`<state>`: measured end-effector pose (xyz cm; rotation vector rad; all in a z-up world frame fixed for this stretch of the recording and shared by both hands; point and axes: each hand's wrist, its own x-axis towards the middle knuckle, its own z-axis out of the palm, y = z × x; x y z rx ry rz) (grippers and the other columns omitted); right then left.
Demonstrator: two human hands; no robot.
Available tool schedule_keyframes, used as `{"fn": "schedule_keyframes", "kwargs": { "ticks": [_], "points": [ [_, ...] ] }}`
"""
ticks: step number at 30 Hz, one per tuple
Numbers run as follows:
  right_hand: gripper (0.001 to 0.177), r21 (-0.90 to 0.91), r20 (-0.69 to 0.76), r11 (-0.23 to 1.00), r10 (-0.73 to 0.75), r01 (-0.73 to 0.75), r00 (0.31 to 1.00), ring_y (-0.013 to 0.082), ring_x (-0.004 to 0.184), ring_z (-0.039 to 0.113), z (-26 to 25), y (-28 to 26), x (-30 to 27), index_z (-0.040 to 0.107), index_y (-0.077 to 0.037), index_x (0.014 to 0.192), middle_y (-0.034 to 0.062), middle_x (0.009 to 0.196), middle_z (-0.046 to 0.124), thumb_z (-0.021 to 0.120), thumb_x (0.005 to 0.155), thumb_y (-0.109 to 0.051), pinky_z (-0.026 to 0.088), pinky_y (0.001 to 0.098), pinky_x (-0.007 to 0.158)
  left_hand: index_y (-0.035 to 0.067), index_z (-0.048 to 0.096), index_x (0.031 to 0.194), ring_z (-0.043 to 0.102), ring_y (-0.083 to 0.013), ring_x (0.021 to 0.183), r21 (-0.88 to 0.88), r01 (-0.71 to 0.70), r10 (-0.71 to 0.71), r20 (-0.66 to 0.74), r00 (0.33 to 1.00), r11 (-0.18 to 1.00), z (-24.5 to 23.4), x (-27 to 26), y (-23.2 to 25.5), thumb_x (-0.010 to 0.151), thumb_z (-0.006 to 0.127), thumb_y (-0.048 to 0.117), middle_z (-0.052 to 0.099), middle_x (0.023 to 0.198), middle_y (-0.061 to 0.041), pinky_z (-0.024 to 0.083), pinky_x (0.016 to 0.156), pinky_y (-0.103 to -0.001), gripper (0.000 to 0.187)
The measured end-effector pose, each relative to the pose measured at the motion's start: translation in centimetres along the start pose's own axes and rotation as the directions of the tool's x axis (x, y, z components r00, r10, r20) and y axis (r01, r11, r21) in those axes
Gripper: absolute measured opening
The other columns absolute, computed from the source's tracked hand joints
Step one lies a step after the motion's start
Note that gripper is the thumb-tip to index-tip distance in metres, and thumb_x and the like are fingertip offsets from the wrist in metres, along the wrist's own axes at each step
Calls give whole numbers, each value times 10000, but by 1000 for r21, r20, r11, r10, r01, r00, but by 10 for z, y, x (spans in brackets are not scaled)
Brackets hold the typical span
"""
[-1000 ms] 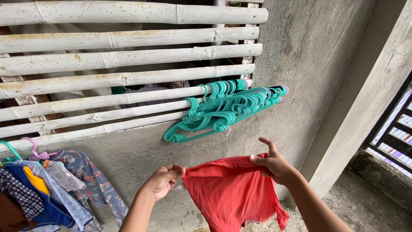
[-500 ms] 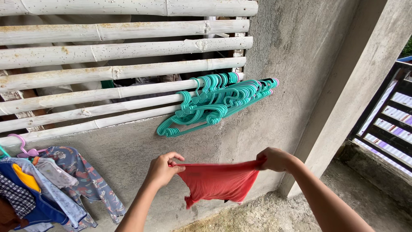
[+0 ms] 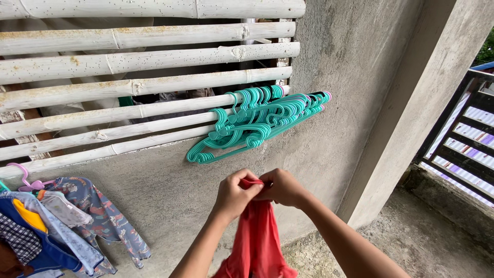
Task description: The person takes a patterned garment from a laundry basket, places it on a pink hanger, and hangs it on a bamboo drying rack. They then retrieve a red shirt, fold it, and hang it on the rack as well.
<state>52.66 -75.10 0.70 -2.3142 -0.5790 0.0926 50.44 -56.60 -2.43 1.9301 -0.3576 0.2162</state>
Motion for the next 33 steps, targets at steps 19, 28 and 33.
{"fn": "schedule_keyframes", "kwargs": {
  "ticks": [19,28,33],
  "points": [
    [444,900,132,232,661,-368,739,245,681,694,-32,101,-54,554,109,1298,217,932,682,676,873,64,654,326,622,98,591,1114,690,-187,963,-30,139,-137,51,989,990,-6,5,-38,471,921,527,729,1035,-67,578,869,-334,841],
    [670,756,282,535,252,-376,926,239,896,730,60,45,-47,561,-16,1326,110,1056,707,876,737,37,670,412,761,125,542,1031,609,-175,843,-572,58,-19,74,997,819,48,0,20,597,916,497,608,913,-16,585,791,-325,683],
    [542,911,-105,410,337,-45,936,234,839,740,51,32,-32,588,-37,1214,95,987,726,743,715,109,642,384,714,119,504,1019,630,-210,895,-765,130,-323,-106,940,630,25,3,13,761,802,496,597,944,-36,594,829,-436,545]
  ]
}}
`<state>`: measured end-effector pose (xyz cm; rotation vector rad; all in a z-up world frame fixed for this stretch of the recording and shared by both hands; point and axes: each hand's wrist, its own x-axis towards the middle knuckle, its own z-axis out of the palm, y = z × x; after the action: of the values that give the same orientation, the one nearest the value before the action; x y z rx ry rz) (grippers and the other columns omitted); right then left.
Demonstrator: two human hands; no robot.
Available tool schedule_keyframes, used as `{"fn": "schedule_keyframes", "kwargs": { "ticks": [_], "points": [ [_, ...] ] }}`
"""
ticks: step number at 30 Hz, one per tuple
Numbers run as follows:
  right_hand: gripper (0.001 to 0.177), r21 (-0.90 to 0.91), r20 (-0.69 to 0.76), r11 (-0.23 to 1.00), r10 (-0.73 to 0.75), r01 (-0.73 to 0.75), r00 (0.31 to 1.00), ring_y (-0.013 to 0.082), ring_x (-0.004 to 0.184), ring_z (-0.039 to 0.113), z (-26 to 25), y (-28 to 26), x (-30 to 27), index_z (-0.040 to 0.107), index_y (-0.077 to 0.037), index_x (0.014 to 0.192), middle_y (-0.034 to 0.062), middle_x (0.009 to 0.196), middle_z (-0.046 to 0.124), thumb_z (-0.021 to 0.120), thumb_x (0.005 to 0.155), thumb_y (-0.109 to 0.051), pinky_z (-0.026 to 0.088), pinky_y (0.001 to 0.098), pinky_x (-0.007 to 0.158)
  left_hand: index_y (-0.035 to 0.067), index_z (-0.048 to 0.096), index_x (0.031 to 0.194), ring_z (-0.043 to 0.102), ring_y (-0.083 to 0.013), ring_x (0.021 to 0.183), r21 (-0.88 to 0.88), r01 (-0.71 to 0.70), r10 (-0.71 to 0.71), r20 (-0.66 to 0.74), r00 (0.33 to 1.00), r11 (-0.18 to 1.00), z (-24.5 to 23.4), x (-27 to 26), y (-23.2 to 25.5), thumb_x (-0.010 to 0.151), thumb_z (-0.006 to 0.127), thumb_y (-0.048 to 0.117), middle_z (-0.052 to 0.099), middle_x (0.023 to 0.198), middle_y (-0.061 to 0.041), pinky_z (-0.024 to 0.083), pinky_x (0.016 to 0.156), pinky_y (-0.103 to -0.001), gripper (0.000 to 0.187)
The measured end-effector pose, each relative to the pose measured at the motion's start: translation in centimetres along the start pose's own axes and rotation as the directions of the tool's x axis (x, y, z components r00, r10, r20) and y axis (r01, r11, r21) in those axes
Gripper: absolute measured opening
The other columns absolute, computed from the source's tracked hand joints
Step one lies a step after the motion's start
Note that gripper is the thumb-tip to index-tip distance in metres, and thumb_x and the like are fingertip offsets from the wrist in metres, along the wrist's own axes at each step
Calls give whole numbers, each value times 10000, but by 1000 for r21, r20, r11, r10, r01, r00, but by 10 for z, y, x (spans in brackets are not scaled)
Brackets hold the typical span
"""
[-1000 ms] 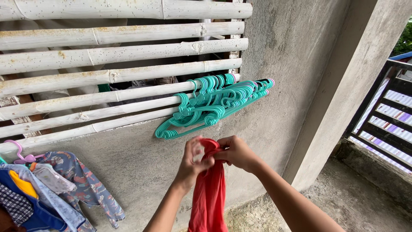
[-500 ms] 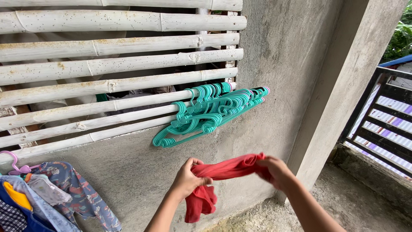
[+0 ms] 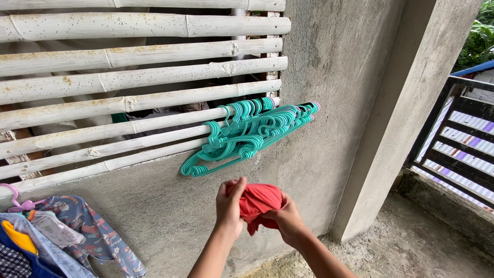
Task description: The person takes a patterned garment from a laundry basket, places it on a pink hanger, and hangs it on a bamboo drying rack. They then retrieve a red shirt, fold it, and hang it on the rack as well.
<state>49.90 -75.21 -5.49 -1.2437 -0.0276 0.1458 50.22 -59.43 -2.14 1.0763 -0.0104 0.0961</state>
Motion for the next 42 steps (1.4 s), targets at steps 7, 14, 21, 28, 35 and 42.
{"fn": "schedule_keyframes", "kwargs": {
  "ticks": [7,14,21,28,35,42],
  "points": [
    [800,139,-41,988,-60,65,997,265,958,671,25,-5,-7,403,-164,1349,156,1186,608,651,668,175,583,410,747,188,405,1417,616,-345,1110,-167,487,-508,-127,852,857,-1,-10,8,891,570,610,552,1308,-145,503,937,-631,695],
    [920,10,335,981,179,-193,925,312,1176,628,0,-36,-22,337,-316,1510,129,1328,616,742,684,-290,510,528,988,222,610,1293,754,-394,916,527,0,85,-137,987,850,0,-11,14,814,680,427,727,1007,-164,647,815,-554,526],
    [784,548,354,731,237,-406,905,313,1062,687,-6,-19,-10,576,-90,1208,166,1174,663,535,796,-755,586,502,904,79,613,795,720,-321,1217,288,-871,579,657,482,397,4,-24,-6,964,740,170,786,1160,-98,548,1087,-450,230],
    [171,416,-350,906,81,78,933,184,784,699,10,15,15,650,-82,948,58,867,715,695,827,-195,609,365,716,112,577,1112,622,-140,643,-187,-207,197,-68,978,960,23,-16,-42,1006,569,200,608,737,-48,575,636,-319,138],
    [192,-761,-48,502,-675,411,736,157,494,537,34,-15,-5,539,-49,564,44,610,568,711,650,-67,449,359,466,-21,537,974,538,-161,495,-467,458,-479,80,874,757,6,12,-66,1019,397,124,608,782,-117,493,387,-328,206],
    [170,-832,397,151,-511,534,763,207,481,532,39,-49,-27,530,-78,535,9,615,563,667,635,-87,430,385,432,7,536,907,584,-158,504,-333,732,-631,371,682,595,-6,25,-92,1014,393,181,599,741,-105,533,412,-306,249]
  ]
}}
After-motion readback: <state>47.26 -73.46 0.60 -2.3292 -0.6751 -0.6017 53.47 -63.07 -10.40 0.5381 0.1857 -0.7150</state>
